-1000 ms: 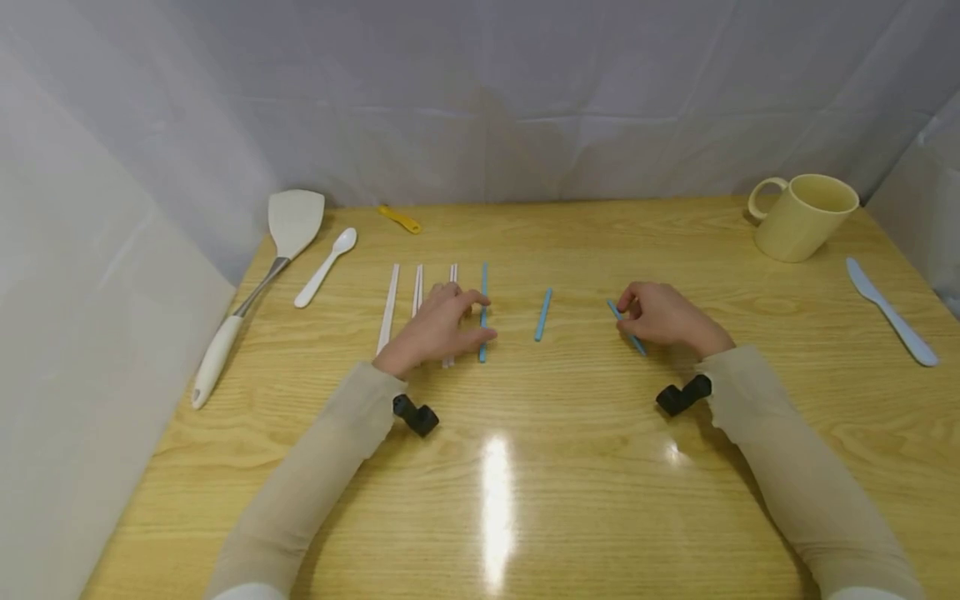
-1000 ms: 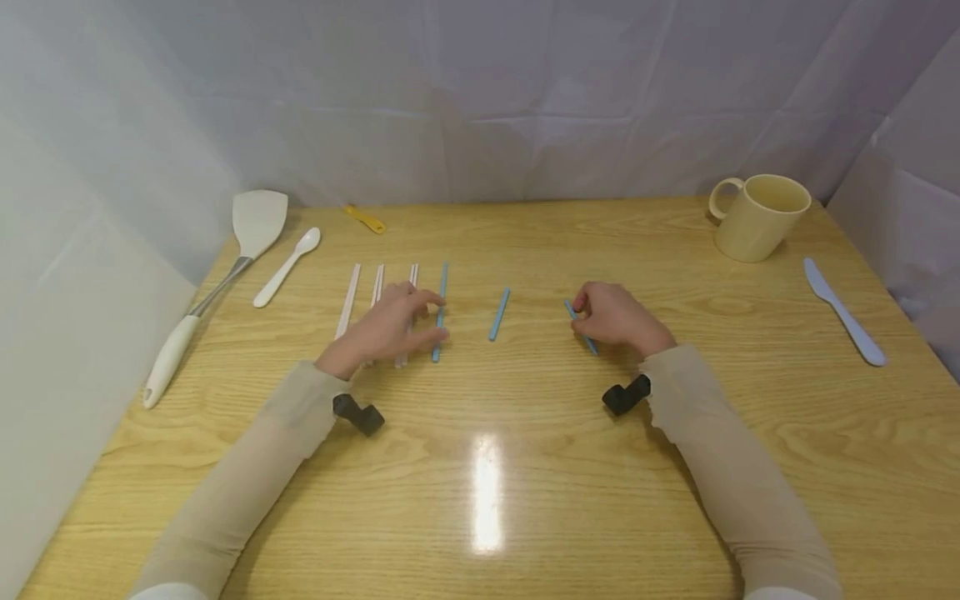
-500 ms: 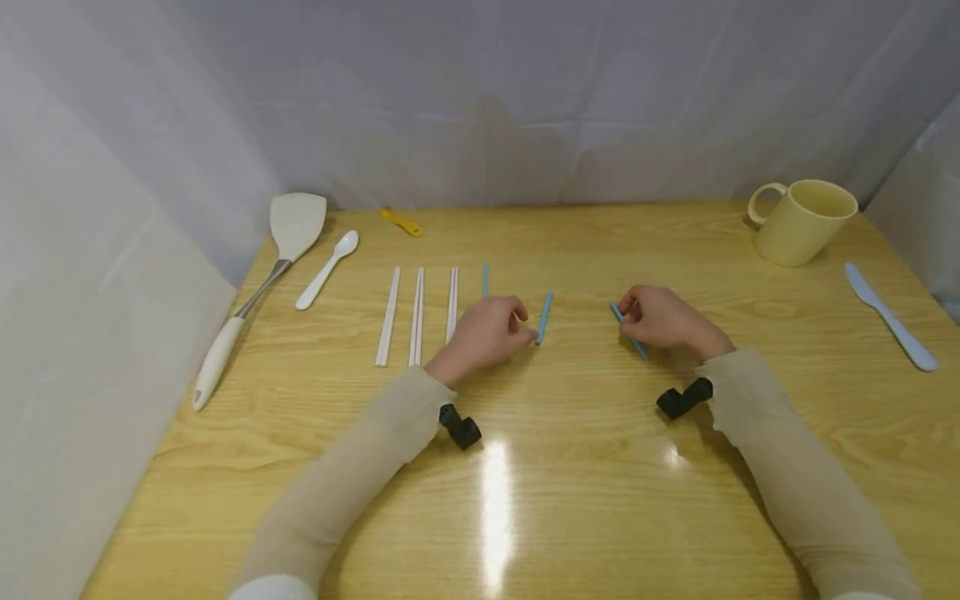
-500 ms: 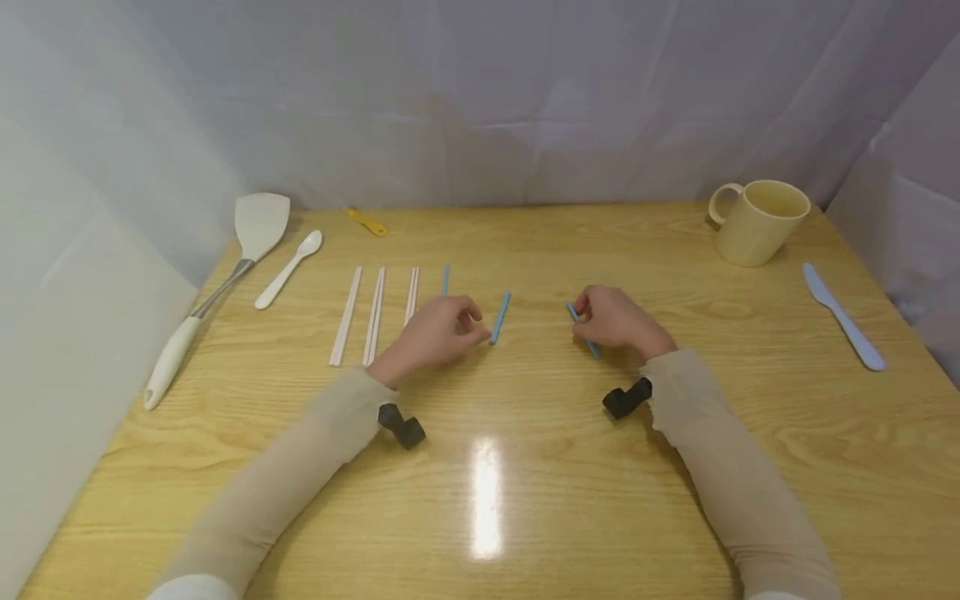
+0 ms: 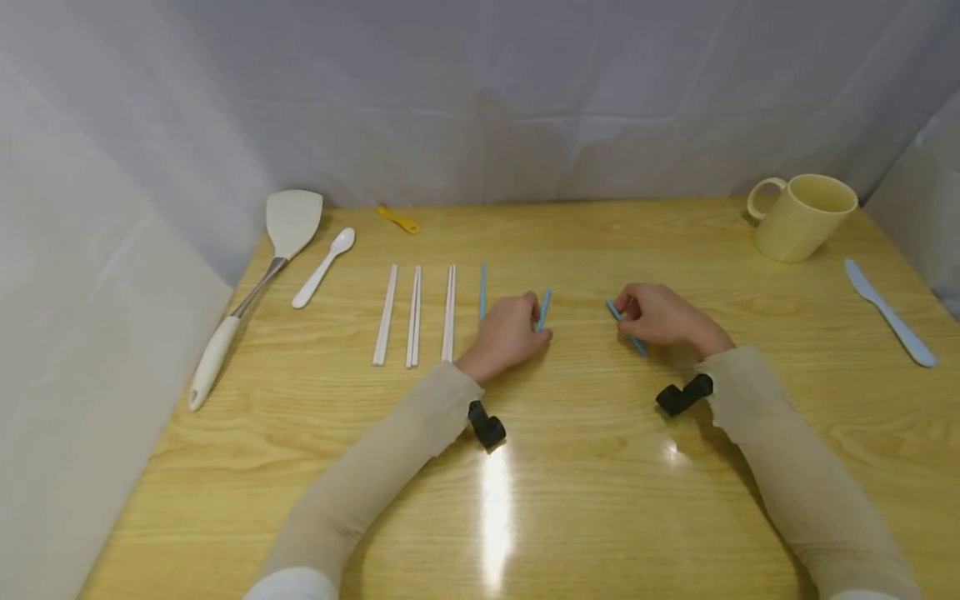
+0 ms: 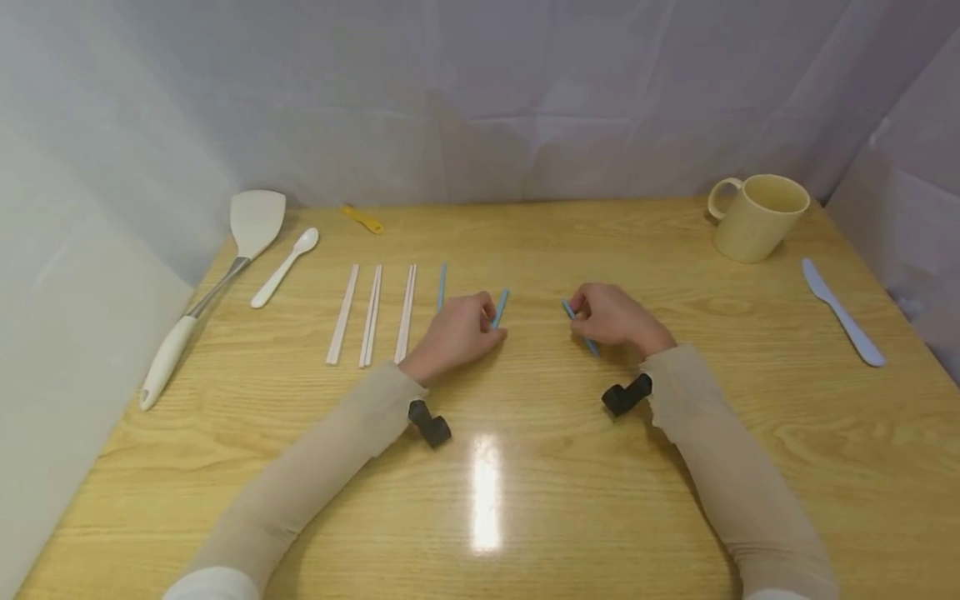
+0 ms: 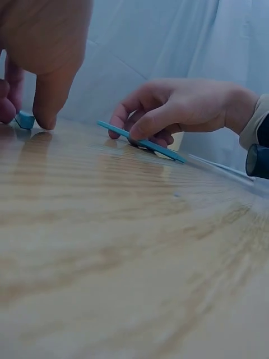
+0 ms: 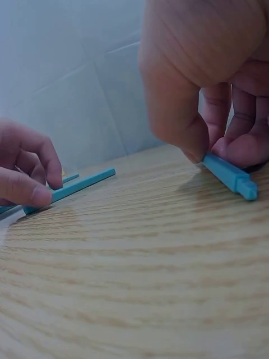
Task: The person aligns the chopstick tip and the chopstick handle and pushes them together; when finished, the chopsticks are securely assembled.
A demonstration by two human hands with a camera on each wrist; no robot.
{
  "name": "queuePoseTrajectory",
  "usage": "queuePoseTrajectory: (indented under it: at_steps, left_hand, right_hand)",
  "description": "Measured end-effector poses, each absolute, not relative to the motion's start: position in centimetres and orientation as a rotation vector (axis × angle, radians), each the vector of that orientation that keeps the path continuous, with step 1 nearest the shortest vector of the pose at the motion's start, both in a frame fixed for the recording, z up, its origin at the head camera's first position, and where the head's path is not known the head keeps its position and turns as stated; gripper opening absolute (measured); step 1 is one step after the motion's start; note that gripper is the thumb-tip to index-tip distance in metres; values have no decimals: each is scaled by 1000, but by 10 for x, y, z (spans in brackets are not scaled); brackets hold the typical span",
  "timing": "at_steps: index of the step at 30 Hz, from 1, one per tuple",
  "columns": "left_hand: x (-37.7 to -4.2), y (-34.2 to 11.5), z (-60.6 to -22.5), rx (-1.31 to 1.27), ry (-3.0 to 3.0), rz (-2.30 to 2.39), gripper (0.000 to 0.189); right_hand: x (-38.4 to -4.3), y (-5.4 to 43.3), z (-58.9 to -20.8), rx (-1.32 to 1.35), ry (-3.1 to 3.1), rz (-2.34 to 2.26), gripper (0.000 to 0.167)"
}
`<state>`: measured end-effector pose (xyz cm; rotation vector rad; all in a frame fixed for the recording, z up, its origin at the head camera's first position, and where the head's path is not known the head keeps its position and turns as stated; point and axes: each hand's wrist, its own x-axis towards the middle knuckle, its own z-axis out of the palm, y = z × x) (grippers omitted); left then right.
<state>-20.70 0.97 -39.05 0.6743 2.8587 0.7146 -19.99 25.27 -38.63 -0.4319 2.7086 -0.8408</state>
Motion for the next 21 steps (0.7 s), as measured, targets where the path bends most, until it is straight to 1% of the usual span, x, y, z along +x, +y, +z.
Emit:
queuePoseTrajectory:
  at_steps: [3,6,10,12,17,21]
  left_hand:
    - [-206,9,-390,631,2841,701,21]
    - [-204,9,-390,647,2836,707,20]
    - [-201,8,-390,703,2860,730,28]
    - [-200,8,-391,720,2873,738,29]
    - [-198,8,-393,716,2830,859,17]
    - [-195,8,-394,713,2779,970,19]
  right_hand:
    - [-200,252,-385,-433,2705,-838,23]
    - [-200,252,-385,-417,2716,-844,24]
    - [-200,251,-384,-380,2744,-857,24]
    - [-200,251,-383,-376,2764,-866,24]
    - [-200,250,-383,-408,2872,-1006,18]
    - [-199,250,-384,-430,2969,-1171,15]
